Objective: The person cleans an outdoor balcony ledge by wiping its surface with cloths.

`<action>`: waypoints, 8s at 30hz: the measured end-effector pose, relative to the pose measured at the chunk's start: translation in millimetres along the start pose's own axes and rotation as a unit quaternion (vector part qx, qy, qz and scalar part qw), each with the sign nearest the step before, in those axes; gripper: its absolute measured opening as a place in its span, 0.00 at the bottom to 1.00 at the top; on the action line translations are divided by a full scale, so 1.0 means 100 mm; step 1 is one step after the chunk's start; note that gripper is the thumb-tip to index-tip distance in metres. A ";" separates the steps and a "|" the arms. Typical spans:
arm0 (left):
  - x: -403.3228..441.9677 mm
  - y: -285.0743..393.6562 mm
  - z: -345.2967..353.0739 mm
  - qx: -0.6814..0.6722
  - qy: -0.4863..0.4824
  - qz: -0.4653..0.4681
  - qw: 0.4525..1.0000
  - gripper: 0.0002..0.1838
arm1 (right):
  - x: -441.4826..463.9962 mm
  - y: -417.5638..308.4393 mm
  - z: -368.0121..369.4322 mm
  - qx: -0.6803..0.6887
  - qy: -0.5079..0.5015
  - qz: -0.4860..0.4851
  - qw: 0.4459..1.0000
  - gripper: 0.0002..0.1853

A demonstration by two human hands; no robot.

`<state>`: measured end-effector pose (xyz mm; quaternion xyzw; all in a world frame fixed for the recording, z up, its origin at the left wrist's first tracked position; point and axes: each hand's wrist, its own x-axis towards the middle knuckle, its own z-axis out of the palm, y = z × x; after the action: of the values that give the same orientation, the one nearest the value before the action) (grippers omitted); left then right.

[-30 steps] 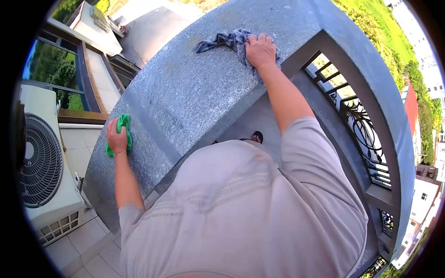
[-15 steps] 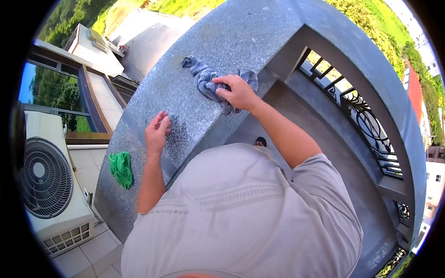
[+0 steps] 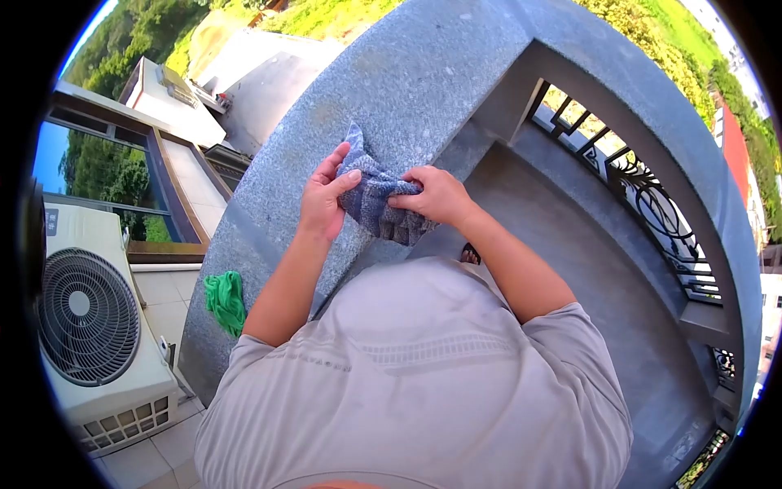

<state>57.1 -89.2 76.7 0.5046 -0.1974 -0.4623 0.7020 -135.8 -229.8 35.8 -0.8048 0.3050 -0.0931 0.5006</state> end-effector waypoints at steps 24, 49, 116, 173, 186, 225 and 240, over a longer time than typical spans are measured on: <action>-0.17 1.94 -0.36 0.437 0.178 0.547 0.691 0.17 | 0.46 -2.20 -0.85 -0.022 0.250 -0.376 0.892 0.32; -0.76 0.07 -1.33 0.749 0.276 0.064 0.599 0.38 | 0.97 -0.58 0.84 -0.149 0.046 -0.276 0.948 0.18; -0.63 3.20 -1.16 0.097 0.104 0.414 0.899 0.22 | 1.05 -2.82 -1.55 0.223 0.187 -0.434 0.853 0.16; 0.29 0.11 -2.17 0.736 0.299 0.064 0.604 0.34 | 2.18 -0.97 1.94 -0.394 -0.029 -0.329 0.858 0.40; -1.01 -0.56 -1.28 0.727 0.309 0.074 0.609 0.37 | 0.80 -0.55 1.41 -0.352 -0.104 -0.385 0.847 0.42; 0.61 0.57 -2.31 0.660 0.458 -0.174 0.569 0.56 | 2.02 0.50 -0.57 -0.398 0.176 -0.135 0.890 0.31; 0.55 0.59 -2.51 0.683 0.408 -0.153 0.586 0.48 | 2.07 0.54 -0.55 -0.432 0.169 -0.114 0.879 0.32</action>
<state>297.6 0.1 15.0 0.9941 -0.0676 -0.0374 0.0761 -17.3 -408.8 -16.6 -0.9424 0.3008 -0.1428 0.0301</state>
